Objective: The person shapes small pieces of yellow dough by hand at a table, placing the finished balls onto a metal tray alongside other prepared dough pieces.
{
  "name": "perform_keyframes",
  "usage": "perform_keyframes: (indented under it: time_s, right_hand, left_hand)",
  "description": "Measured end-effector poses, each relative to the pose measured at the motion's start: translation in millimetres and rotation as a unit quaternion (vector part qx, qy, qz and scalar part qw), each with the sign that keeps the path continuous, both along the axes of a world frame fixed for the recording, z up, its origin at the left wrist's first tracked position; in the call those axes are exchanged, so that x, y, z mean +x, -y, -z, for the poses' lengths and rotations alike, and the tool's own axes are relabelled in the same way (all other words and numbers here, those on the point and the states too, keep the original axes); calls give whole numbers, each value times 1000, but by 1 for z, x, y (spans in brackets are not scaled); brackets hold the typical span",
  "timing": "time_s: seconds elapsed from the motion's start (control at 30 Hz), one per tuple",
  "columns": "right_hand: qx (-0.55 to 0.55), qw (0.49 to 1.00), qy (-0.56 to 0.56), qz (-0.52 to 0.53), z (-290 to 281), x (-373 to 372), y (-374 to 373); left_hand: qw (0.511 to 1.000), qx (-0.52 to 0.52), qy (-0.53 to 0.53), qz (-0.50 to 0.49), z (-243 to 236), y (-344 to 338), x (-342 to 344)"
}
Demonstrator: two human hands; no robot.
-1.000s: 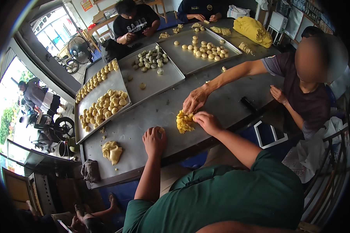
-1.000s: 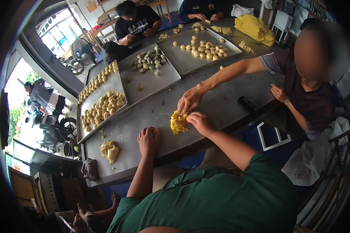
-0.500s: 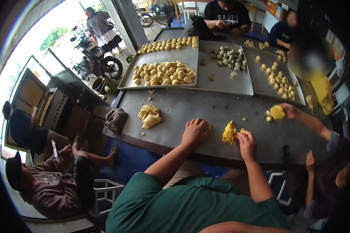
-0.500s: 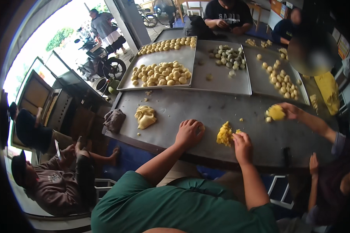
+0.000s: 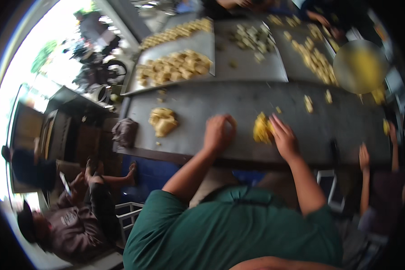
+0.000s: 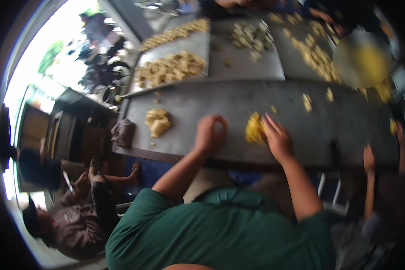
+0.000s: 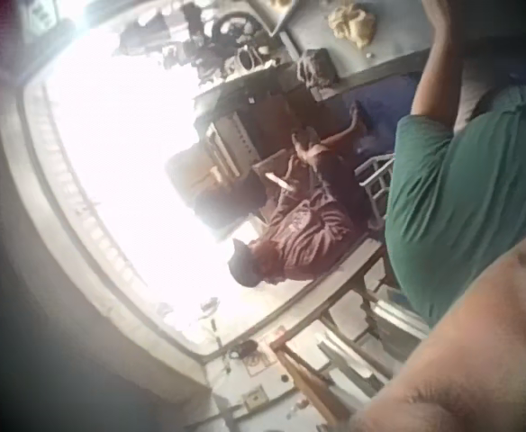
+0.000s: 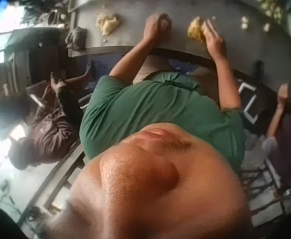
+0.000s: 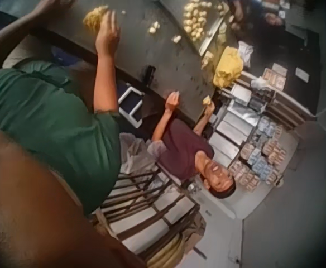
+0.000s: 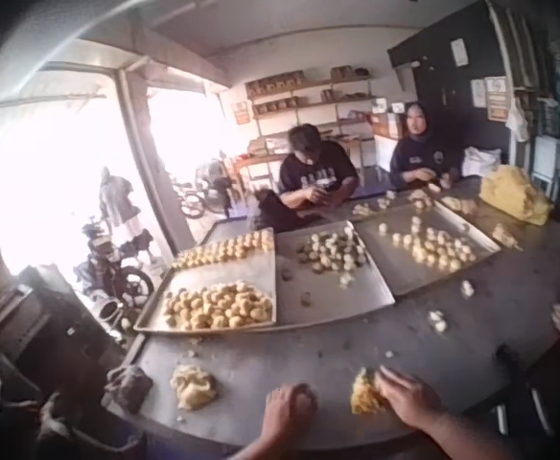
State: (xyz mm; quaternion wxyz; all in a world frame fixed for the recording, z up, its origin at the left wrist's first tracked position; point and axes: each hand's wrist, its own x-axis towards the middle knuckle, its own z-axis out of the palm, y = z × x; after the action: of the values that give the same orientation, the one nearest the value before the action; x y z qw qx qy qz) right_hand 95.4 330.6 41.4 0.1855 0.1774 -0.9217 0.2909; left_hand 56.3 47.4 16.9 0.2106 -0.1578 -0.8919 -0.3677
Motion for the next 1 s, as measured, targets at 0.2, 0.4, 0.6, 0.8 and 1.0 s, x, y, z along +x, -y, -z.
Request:
perform_keyframes:
  time_s: [0.2,0.4,0.6,0.8,1.0]
  right_hand:
    - [13,998,59,-27,54,-1,-22]
    - [42,994,-46,85,59,33,-35]
    - [57,996,72,7,38,26,-22]
    - [21,996,6,86,38,-79,-12]
    - [54,998,-22,18,59,-56,-18]
  left_hand:
    - [989,-144,31,5,7,-6,3]
    - [989,-147,30,7,8,-7,2]
    - [987,-154,40,11,6,-2,3]
    - [988,-151,39,3,9,-1,2]
    - [989,-133,56,-5,7,-3,6]
